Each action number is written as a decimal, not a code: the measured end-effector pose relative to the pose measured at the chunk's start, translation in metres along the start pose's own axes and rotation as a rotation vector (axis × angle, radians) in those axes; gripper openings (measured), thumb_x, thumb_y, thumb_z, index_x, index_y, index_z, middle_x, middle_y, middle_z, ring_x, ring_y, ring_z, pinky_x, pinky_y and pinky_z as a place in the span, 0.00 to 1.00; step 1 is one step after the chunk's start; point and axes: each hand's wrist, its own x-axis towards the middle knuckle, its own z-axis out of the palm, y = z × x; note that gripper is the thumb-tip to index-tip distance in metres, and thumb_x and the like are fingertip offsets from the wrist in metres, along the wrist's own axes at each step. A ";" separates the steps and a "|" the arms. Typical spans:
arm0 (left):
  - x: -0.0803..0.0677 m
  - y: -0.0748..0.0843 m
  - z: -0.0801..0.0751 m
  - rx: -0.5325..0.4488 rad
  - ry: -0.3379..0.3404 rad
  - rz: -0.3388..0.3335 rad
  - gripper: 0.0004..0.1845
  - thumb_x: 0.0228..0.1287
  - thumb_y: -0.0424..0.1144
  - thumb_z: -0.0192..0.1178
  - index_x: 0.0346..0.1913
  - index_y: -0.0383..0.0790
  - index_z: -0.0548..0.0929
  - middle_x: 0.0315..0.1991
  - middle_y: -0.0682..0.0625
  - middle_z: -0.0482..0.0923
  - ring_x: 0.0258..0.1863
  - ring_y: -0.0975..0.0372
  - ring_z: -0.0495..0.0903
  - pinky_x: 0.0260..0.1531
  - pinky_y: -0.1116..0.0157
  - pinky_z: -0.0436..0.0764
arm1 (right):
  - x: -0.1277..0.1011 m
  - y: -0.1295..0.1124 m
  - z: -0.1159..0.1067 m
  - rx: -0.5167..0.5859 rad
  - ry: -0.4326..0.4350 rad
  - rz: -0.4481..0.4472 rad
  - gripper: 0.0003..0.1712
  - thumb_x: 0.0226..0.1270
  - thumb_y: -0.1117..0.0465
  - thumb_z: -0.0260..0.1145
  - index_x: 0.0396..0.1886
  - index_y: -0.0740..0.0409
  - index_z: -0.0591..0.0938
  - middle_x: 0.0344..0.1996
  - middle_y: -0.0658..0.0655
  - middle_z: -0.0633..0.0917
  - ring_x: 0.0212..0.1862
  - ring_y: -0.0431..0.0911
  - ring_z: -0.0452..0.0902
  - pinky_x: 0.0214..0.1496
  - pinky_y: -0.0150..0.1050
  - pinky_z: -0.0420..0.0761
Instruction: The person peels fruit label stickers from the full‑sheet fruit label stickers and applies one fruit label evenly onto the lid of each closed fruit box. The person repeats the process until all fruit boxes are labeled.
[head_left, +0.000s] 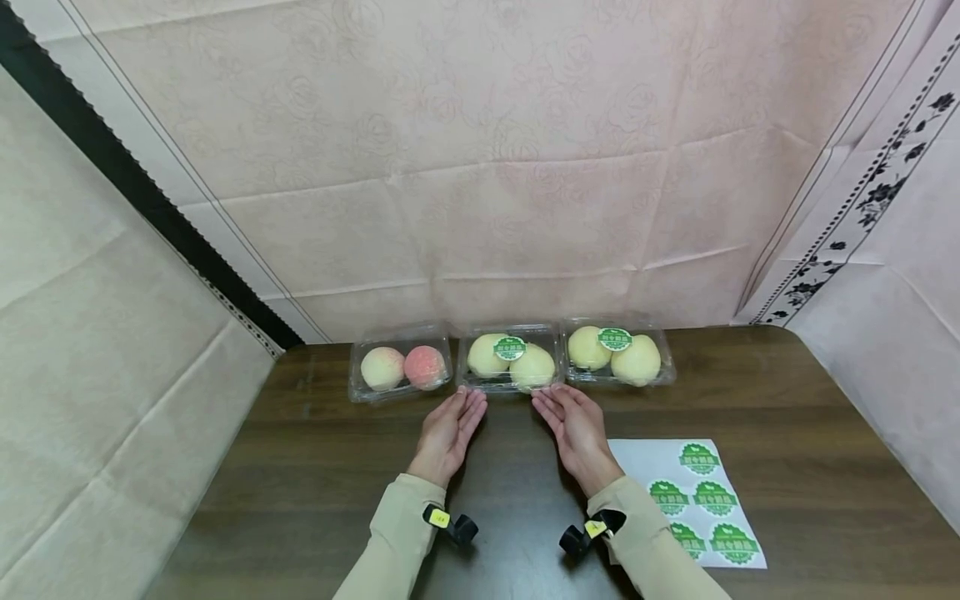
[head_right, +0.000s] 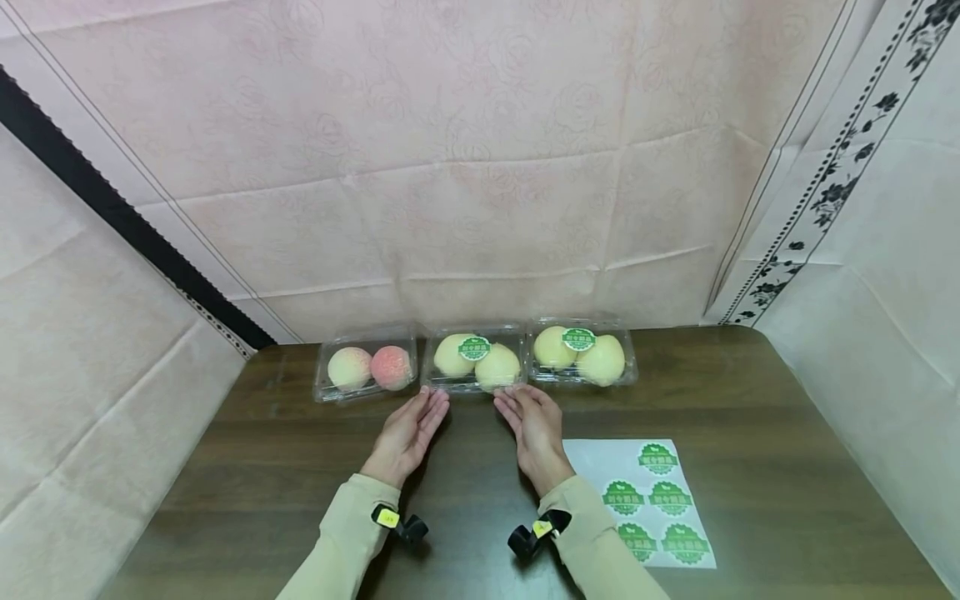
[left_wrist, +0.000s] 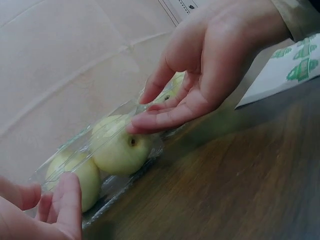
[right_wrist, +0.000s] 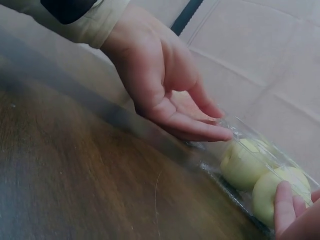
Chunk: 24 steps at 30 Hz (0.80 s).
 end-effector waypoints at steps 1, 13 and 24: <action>0.000 0.002 0.000 0.021 -0.013 -0.003 0.15 0.83 0.34 0.54 0.62 0.28 0.76 0.47 0.44 0.87 0.46 0.61 0.89 0.58 0.63 0.84 | 0.000 0.000 0.000 -0.010 -0.001 -0.001 0.13 0.85 0.66 0.55 0.60 0.69 0.73 0.41 0.55 0.86 0.48 0.44 0.89 0.59 0.39 0.85; -0.018 0.020 -0.016 0.260 0.064 0.080 0.24 0.82 0.42 0.57 0.68 0.28 0.69 0.59 0.35 0.76 0.57 0.52 0.85 0.60 0.58 0.83 | -0.016 0.002 0.002 -0.282 -0.050 0.028 0.17 0.81 0.61 0.63 0.58 0.71 0.76 0.42 0.60 0.84 0.42 0.47 0.85 0.45 0.39 0.88; -0.012 0.038 -0.030 0.160 0.189 0.158 0.26 0.83 0.43 0.55 0.69 0.26 0.66 0.58 0.38 0.74 0.63 0.50 0.81 0.62 0.61 0.81 | -0.033 0.040 0.041 -0.350 -0.215 0.019 0.11 0.80 0.67 0.59 0.53 0.72 0.77 0.44 0.66 0.86 0.39 0.46 0.86 0.45 0.42 0.89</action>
